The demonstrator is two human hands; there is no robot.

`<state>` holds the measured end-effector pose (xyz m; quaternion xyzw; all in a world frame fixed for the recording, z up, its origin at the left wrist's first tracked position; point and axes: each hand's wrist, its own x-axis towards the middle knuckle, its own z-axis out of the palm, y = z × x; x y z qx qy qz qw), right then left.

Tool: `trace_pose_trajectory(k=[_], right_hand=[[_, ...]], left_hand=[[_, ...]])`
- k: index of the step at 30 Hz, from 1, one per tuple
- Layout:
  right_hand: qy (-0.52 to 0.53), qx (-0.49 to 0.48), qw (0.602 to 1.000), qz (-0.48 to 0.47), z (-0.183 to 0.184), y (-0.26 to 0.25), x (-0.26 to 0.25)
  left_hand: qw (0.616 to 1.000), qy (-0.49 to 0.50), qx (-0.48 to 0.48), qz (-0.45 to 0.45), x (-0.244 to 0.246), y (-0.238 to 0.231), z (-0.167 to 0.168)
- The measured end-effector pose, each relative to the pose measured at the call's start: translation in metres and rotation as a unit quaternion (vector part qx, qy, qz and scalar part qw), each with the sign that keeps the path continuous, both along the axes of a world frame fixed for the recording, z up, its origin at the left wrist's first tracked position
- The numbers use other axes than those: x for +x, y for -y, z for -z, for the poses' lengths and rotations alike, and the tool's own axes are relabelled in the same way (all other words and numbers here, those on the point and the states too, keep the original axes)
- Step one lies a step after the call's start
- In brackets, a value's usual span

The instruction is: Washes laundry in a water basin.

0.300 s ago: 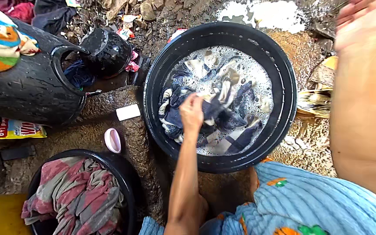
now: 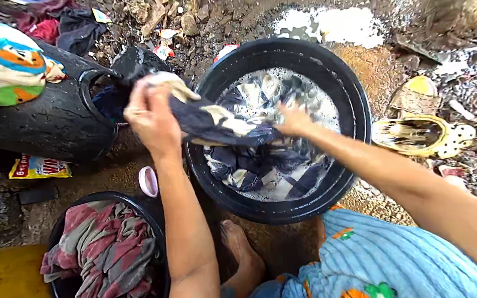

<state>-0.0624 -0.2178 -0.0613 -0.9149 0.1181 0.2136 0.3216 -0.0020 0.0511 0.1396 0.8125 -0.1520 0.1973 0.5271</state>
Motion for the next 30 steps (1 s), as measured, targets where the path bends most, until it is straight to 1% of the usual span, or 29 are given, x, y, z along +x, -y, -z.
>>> trace_pose_trajectory(k=[1, 2, 3, 4, 5, 6, 7, 8, 9, 10, 11, 12, 13, 14, 15, 16, 17, 18, 19, 20, 21, 22, 23, 24, 25, 26, 27, 29, 30], right_hand=[[0.014, -0.004, 0.999, -0.042, 0.001, -0.009, -0.003], [0.022, -0.008, 0.996, -0.083, 0.006, -0.014, -0.004], [0.010, -0.020, 0.992, -0.121, 0.013, -0.010, -0.003], [-0.016, -0.027, 0.989, -0.146, 0.022, -0.001, 0.000], [-0.052, -0.021, 0.986, -0.156, 0.032, 0.009, 0.002], [-0.091, -0.017, 0.982, -0.163, 0.036, 0.020, 0.007], [-0.116, -0.024, 0.978, -0.170, 0.032, 0.027, 0.015], [-0.136, -0.029, 0.979, -0.152, 0.023, 0.029, 0.026], [-0.136, -0.020, 0.986, -0.096, 0.013, 0.025, 0.036], [-0.106, -0.015, 0.993, -0.052, 0.011, 0.017, 0.043], [-0.057, -0.026, 0.997, -0.050, 0.009, 0.009, 0.047], [-0.015, -0.031, 0.998, -0.050, 0.007, 0.001, 0.047], [0.035, -0.035, 0.998, -0.043, 0.010, -0.009, 0.042], [0.095, -0.027, 0.994, -0.051, 0.018, -0.017, 0.035], [0.153, 0.005, 0.986, -0.064, 0.030, -0.017, 0.028], [0.167, 0.061, 0.982, -0.060, 0.039, -0.012, 0.021], [0.127, 0.097, 0.986, -0.046, 0.041, -0.005, 0.013], [0.063, 0.086, 0.993, -0.044, 0.035, 0.003, 0.011], [0.018, 0.066, 0.996, -0.048, 0.027, 0.007, 0.014], [0.006, 0.034, 0.997, -0.067, 0.025, 0.011, 0.019], [0.018, 0.024, 0.996, -0.089, 0.024, 0.013, 0.025], [0.038, 0.053, 0.993, -0.103, 0.021, 0.012, 0.031], [0.065, 0.095, 0.986, -0.117, 0.018, 0.010, 0.031], [0.077, 0.143, 0.978, -0.132, 0.012, 0.006, 0.027], [0.079, 0.189, 0.967, -0.148, 0.003, 0.004, 0.021], [0.082, 0.229, 0.957, -0.159, -0.003, 0.003, 0.015], [0.075, 0.254, 0.950, -0.166, -0.006, 0.002, 0.011], [0.071, 0.301, 0.942, -0.128, -0.007, 0.001, 0.001], [0.061, 0.339, 0.936, -0.074, -0.010, 0.002, -0.003]], left_hand=[[0.993, -0.048, 0.108, 0.001, 0.001, 0.000, 0.006], [0.969, -0.117, 0.217, 0.006, 0.003, 0.003, 0.015], [0.931, -0.200, 0.304, 0.035, 0.007, 0.006, 0.027], [0.878, -0.283, 0.378, 0.078, 0.012, 0.008, 0.040], [0.809, -0.357, 0.450, 0.119, 0.015, 0.012, 0.053], [0.740, -0.405, 0.517, 0.143, 0.017, 0.019, 0.063], [0.696, -0.415, 0.569, 0.142, 0.017, 0.030, 0.070], [0.688, -0.409, 0.587, 0.124, 0.015, 0.045, 0.071], [0.710, -0.377, 0.585, 0.111, 0.016, 0.058, 0.075], [0.747, -0.341, 0.560, 0.110, 0.020, 0.071, 0.087], [0.780, -0.321, 0.524, 0.117, 0.024, 0.085, 0.106], [0.801, -0.322, 0.488, 0.129, 0.026, 0.099, 0.130], [0.799, -0.337, 0.478, 0.138, 0.023, 0.111, 0.153], [0.780, -0.354, 0.495, 0.144, 0.017, 0.121, 0.165], [0.759, -0.360, 0.522, 0.149, 0.011, 0.126, 0.170], [0.747, -0.360, 0.534, 0.164, 0.005, 0.126, 0.168], [0.750, -0.359, 0.524, 0.184, 0.001, 0.121, 0.160], [0.772, -0.343, 0.497, 0.198, 0.002, 0.109, 0.148], [0.814, -0.308, 0.448, 0.204, 0.005, 0.094, 0.132], [0.863, -0.273, 0.374, 0.204, 0.007, 0.083, 0.108], [0.911, -0.240, 0.274, 0.196, 0.011, 0.075, 0.080], [0.947, -0.213, 0.148, 0.189, 0.015, 0.072, 0.050], [0.964, -0.187, 0.014, 0.190, 0.017, 0.070, 0.023], [0.962, -0.170, -0.098, 0.190, 0.020, 0.070, -0.001], [0.952, -0.151, -0.185, 0.193, 0.024, 0.069, -0.020], [0.945, -0.133, -0.231, 0.190, 0.029, 0.067, -0.034], [0.945, -0.117, -0.244, 0.183, 0.034, 0.064, -0.042], [0.962, -0.087, -0.192, 0.171, 0.039, 0.055, -0.050], [0.970, -0.074, -0.154, 0.175, 0.040, 0.050, -0.053]])
